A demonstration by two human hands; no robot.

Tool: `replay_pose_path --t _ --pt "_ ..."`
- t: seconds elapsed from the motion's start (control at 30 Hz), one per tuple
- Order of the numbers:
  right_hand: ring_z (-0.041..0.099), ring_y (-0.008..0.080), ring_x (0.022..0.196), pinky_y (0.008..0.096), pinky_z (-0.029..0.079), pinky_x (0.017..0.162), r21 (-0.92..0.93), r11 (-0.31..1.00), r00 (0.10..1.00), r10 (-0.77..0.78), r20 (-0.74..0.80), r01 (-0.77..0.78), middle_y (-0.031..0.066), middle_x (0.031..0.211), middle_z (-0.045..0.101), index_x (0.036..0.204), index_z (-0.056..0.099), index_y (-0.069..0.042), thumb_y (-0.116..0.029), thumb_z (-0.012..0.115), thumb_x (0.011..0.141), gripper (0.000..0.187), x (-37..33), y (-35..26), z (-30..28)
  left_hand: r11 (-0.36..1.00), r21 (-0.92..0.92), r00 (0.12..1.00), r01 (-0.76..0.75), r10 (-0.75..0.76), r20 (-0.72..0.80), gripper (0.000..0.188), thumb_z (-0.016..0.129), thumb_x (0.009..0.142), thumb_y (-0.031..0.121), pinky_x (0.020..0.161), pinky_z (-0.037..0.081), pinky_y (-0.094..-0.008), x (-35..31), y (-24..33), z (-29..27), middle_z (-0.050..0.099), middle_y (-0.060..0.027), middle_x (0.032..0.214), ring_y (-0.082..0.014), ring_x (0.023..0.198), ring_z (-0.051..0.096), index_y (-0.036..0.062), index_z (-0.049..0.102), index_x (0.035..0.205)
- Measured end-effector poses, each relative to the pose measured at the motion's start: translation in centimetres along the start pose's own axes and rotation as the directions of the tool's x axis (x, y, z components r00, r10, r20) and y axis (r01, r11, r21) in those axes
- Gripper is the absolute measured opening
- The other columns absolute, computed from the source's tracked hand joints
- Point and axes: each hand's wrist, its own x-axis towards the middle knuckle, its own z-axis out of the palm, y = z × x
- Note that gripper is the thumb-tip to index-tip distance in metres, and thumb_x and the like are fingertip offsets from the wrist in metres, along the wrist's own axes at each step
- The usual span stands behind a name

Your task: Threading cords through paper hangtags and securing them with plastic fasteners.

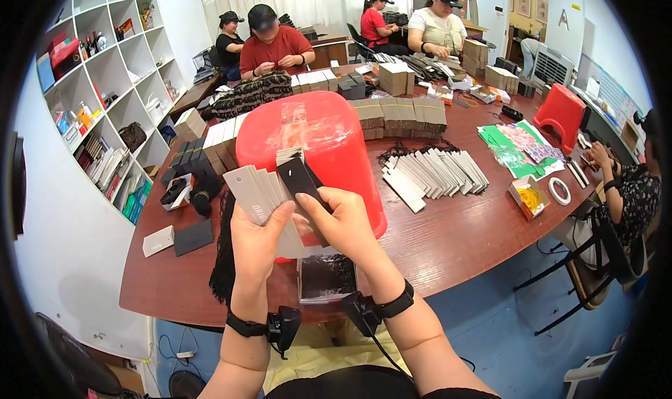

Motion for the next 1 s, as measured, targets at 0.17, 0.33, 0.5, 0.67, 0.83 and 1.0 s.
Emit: replay_pose_path --t 0.17,0.33,0.5,0.67,0.83,1.0 --pt "0.042 0.002 0.045 0.0202 0.033 0.038 0.076 0.994 0.997 0.082 0.01 -0.082 -0.0013 0.049 0.048 0.064 0.054 0.0 -0.021 0.056 0.082 0.028 -0.2 -0.9 0.1 1.0 0.014 1.0 -0.015 0.015 0.012 0.033 0.061 0.076 0.001 0.053 0.052 -0.0259 0.2 0.5 0.6 0.056 -0.0111 0.082 -0.0154 0.06 0.059 -0.0015 0.038 0.1" --pt "0.042 0.0027 0.044 0.0205 0.033 0.038 -0.01 1.0 1.0 0.023 0.008 -0.023 -0.0009 0.049 0.048 0.066 0.056 0.0 -0.021 0.056 0.083 0.027 -0.2 -0.6 -0.1 0.994 0.045 0.994 -0.099 0.097 0.044 0.031 0.062 0.075 0.0 0.058 0.05 -0.025 0.6 -0.6 -0.4 0.058 -0.0098 0.081 -0.0149 0.066 0.06 -0.0025 0.043 0.099" --pt "0.042 0.0066 0.045 0.0245 0.034 0.042 -0.031 0.999 0.999 -0.04 -0.019 0.039 0.0043 0.048 0.047 0.065 0.053 0.002 -0.021 0.056 0.081 0.029 -0.1 0.0 -0.2 0.99 0.064 0.991 -0.129 0.131 -0.029 0.022 0.064 0.073 -0.002 0.066 0.048 -0.023 0.2 0.0 0.1 0.061 -0.0081 0.085 -0.0109 0.074 0.058 -0.0023 0.056 0.093" --pt "0.041 0.0089 0.047 0.0264 0.034 0.044 -0.068 0.997 0.999 -0.045 -0.02 0.044 0.008 0.05 0.045 0.065 0.052 0.003 -0.021 0.055 0.082 0.03 -0.2 0.0 0.0 0.986 0.124 0.986 -0.112 0.125 -0.108 0.024 0.064 0.072 -0.002 0.068 0.047 -0.0231 0.9 -0.3 -0.1 0.061 -0.0074 0.085 -0.0113 0.075 0.058 -0.0025 0.055 0.094" --pt "0.043 0.0163 0.046 0.0303 0.035 0.046 -0.078 0.994 0.997 -0.076 -0.02 0.074 0.0116 0.051 0.042 0.066 0.048 0.002 -0.019 0.049 0.085 0.029 -0.3 0.0 0.1 0.983 0.156 0.987 -0.098 0.116 -0.112 0.027 0.065 0.071 -0.002 0.068 0.046 -0.0235 1.4 0.0 0.1 0.061 -0.0079 0.086 -0.0117 0.076 0.058 -0.0026 0.054 0.095" --pt "0.048 0.0317 0.05 0.0365 0.037 0.046 -0.377 0.9 0.969 -0.247 -0.029 0.218 0.0156 0.052 0.045 0.068 0.047 -0.001 -0.022 0.042 0.088 0.03 -0.5 -0.9 -0.3 0.993 0.089 0.992 -0.072 0.08 -0.094 0.029 0.066 0.07 -0.001 0.068 0.047 -0.0246 1.9 -0.5 0.5 0.061 -0.0088 0.086 -0.0126 0.076 0.059 -0.0024 0.053 0.096"
